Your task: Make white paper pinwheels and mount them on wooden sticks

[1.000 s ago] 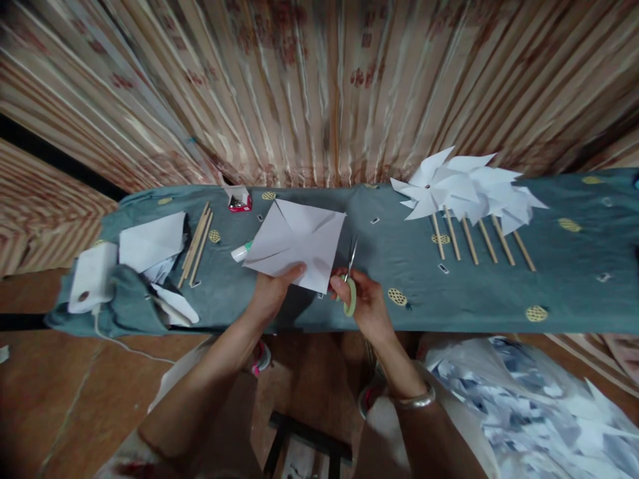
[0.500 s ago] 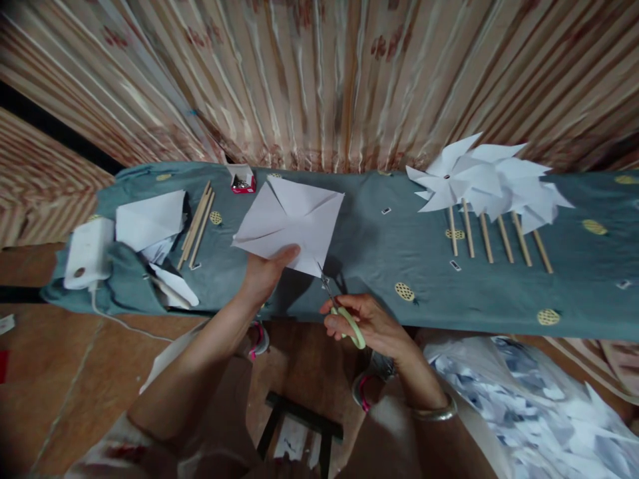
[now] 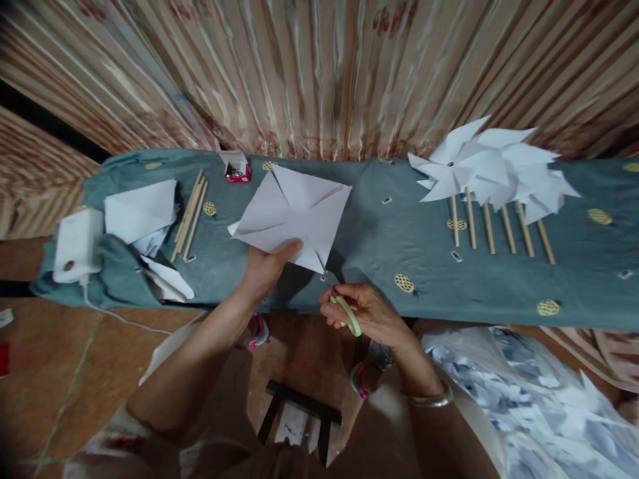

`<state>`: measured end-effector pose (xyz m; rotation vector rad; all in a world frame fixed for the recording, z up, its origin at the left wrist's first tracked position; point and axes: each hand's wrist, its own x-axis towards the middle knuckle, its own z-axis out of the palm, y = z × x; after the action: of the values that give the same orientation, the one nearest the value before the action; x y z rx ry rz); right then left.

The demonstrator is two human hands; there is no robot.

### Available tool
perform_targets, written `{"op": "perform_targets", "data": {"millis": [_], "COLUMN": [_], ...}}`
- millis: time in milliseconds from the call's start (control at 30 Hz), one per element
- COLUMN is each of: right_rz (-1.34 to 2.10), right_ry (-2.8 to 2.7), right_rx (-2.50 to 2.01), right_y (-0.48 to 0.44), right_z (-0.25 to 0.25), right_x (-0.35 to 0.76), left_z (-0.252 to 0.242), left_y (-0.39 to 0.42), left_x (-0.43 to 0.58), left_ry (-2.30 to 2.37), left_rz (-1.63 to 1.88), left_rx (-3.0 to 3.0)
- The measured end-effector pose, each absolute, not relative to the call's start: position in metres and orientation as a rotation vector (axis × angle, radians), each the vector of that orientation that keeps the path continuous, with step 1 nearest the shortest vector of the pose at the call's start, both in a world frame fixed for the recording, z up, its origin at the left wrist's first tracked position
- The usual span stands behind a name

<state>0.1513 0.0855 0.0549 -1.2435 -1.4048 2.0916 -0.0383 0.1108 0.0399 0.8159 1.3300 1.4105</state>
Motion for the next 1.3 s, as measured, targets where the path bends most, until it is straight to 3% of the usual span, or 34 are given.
{"op": "perform_targets", "data": {"millis": [800, 1300], "right_rz": [2.159, 2.153], "right_ry": [-1.329, -1.314], "right_rx": [-1.261, -1.322], "right_y": [0.086, 0.084], "right_z": [0.049, 0.038], "right_x": [0.151, 0.153], "left_z": [0.039, 0.029], "left_y": [0.111, 0.113], "left_x": [-0.039, -0.045], "left_ry": [1.354, 1.38], "left_rz": [1.403, 1.4], "left_rx": [0.727, 1.003]}}
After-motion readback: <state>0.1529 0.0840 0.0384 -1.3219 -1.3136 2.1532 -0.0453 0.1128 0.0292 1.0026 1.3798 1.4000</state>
